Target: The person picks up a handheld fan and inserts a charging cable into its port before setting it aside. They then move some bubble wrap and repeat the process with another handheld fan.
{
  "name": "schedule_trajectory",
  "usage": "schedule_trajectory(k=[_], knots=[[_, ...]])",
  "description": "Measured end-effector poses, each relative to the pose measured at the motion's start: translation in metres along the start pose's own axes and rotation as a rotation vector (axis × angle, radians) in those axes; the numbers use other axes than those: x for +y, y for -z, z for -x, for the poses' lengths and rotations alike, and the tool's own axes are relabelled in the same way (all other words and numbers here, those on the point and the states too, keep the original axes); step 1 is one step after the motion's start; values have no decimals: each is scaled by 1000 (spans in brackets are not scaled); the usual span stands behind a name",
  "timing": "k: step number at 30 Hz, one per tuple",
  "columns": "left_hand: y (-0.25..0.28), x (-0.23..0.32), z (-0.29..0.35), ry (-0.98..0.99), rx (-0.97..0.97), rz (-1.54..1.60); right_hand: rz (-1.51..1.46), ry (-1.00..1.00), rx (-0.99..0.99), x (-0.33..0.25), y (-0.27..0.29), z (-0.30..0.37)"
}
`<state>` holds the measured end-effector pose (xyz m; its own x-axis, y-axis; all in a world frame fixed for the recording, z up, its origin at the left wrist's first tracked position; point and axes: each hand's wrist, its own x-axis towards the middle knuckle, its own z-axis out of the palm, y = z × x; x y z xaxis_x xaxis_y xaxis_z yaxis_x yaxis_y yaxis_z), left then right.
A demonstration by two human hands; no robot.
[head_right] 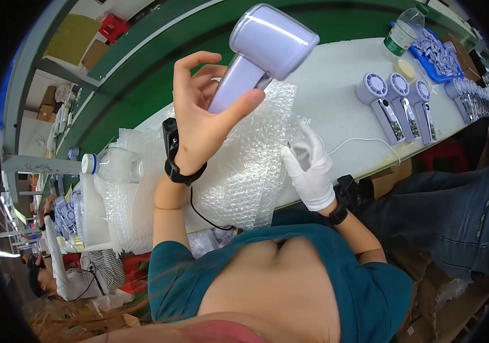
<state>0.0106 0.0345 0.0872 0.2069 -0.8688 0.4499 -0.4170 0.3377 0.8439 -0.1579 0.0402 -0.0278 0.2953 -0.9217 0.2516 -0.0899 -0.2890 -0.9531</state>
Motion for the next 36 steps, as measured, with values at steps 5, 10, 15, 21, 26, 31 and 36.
schedule_trajectory(k=[5, 10, 15, 21, 26, 31, 36], knots=[[-3, -10, -6, 163, -19, 166, 134, 136, 53, 6, 4, 0], [-4, -17, -5, 173, -68, 155, 298, 260, 52, 6, 6, -1], [-10, -18, -5, 194, -105, 274, 283, 323, 148, 11, 11, -2], [-14, -9, 5, 49, -131, 275, -406, -149, -30, -56, 6, -12], [-9, -7, 6, -430, -371, -77, -539, -260, -22, -82, -2, -21], [7, 12, 6, -203, -272, 177, -846, -487, -191, -84, 24, -38], [27, 5, -23, -422, -190, 954, -734, -602, -236, -68, 16, -102]])
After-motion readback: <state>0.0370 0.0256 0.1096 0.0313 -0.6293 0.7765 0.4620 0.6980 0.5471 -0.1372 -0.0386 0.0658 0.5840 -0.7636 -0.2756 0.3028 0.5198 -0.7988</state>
